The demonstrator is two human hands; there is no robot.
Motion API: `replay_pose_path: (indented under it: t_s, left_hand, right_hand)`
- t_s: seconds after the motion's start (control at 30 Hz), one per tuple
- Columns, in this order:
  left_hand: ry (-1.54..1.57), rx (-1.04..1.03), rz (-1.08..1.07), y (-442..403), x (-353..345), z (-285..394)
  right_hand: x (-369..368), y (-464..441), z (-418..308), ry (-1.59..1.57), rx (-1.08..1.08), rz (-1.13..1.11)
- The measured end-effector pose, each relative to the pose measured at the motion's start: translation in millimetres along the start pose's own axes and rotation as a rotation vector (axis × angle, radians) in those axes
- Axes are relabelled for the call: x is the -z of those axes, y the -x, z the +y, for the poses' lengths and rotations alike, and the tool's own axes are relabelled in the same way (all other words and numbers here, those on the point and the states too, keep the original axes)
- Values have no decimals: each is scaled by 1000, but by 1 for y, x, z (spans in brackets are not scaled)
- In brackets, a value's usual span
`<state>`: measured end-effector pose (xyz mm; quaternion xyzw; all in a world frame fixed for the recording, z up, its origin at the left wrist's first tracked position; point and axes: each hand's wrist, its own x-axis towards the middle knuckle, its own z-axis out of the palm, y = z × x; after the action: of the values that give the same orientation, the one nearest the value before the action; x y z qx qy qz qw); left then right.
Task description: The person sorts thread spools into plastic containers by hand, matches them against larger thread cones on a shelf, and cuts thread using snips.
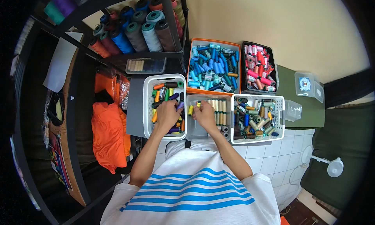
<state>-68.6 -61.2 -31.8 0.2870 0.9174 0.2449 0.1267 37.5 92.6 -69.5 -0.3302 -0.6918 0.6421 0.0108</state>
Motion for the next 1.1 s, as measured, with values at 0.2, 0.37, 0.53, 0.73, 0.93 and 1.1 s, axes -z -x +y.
replay_pose_path:
  t_s: [0.2,0.37,0.53,0.73,0.93,1.1]
  left_hand:
    - [151,81,-24,-1,22,6]
    - [113,81,28,5,37,6]
    - [95,121,35,11,43,6]
    - [140,106,69,20,40,5]
    - [313,125,95,20,26,-3]
    - [327,102,176,-1,46,-4]
  right_hand:
    - [1,1,-1,387,131,54]
    - [8,24,-31,446,99,7]
    - [-3,27,-22,542,178,-9]
    - [-12,28,-14,789,236,-32]
    - [-18,14,4,759,283,74]
    - [-13,18,-11,663,393,117]
